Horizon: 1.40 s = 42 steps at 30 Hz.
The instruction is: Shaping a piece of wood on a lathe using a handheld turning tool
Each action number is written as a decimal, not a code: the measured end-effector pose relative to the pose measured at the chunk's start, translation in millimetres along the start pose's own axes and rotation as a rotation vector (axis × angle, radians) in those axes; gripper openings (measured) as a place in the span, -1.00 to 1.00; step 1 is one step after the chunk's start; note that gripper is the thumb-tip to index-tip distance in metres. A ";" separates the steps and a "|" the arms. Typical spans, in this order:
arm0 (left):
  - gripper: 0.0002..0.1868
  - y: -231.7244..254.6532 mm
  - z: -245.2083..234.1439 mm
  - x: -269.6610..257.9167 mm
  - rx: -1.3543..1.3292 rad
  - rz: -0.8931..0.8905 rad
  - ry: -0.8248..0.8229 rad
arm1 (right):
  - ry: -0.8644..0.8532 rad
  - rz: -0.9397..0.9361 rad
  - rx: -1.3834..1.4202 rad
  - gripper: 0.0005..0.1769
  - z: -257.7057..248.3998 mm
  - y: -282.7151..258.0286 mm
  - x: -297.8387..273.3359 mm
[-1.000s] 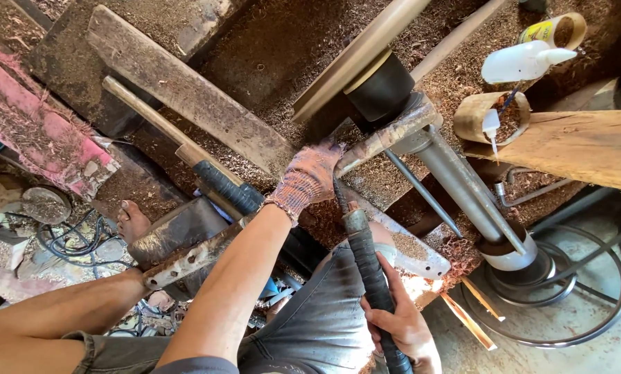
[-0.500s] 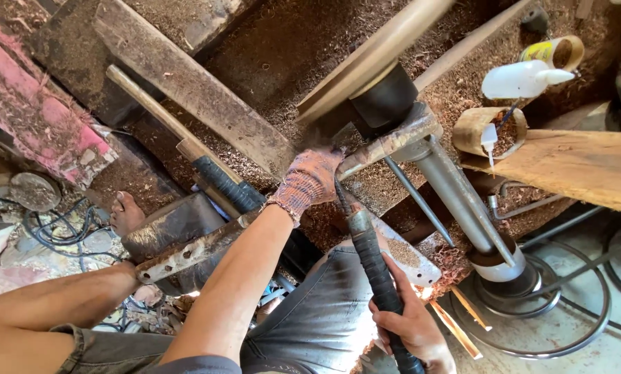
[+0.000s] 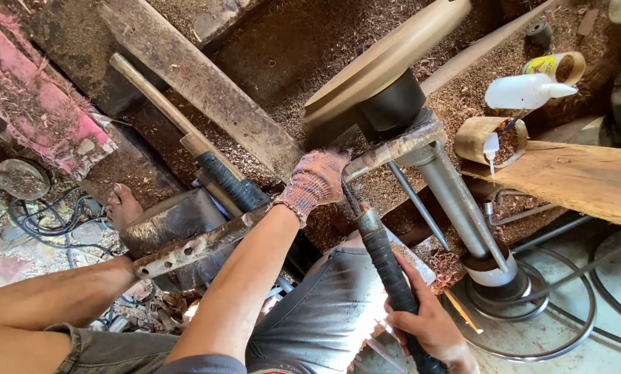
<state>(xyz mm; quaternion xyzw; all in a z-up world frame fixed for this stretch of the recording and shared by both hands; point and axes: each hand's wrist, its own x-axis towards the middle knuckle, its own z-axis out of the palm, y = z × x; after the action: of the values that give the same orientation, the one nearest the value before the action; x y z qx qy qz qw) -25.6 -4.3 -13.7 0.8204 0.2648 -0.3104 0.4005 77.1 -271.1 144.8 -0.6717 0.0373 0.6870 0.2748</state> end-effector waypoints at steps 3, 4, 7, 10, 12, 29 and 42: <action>-0.58 -2.4 6.0 5.2 -0.009 0.003 0.007 | 0.024 0.000 -0.018 0.21 2.0 -2.3 -1.1; -0.59 -3.4 9.6 8.9 0.003 0.001 0.007 | 0.025 0.007 -0.007 0.22 2.5 -0.6 -0.9; -0.59 -2.6 7.3 4.8 0.042 0.022 -0.007 | 0.037 0.005 0.024 0.22 8.3 6.8 -1.3; -0.60 -4.2 7.8 4.8 -0.013 0.037 0.024 | 0.041 -0.014 0.097 0.20 18.6 13.4 0.3; -0.61 -3.7 6.4 3.5 -0.096 0.034 0.066 | 0.040 -0.023 0.152 0.21 23.2 20.6 2.3; -0.25 1.6 -7.2 -6.1 -0.014 -0.032 -0.043 | -0.008 -0.132 0.255 0.19 46.1 55.1 15.3; -0.62 -1.9 0.2 6.2 0.019 -0.001 -0.103 | 0.078 -0.029 -0.072 0.16 31.1 26.4 4.5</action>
<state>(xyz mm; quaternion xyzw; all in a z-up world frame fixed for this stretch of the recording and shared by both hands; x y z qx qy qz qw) -22.8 -2.2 -19.2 0.8071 0.2414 -0.3549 0.4054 38.0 -278.9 135.1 -0.7078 0.0138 0.6572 0.2587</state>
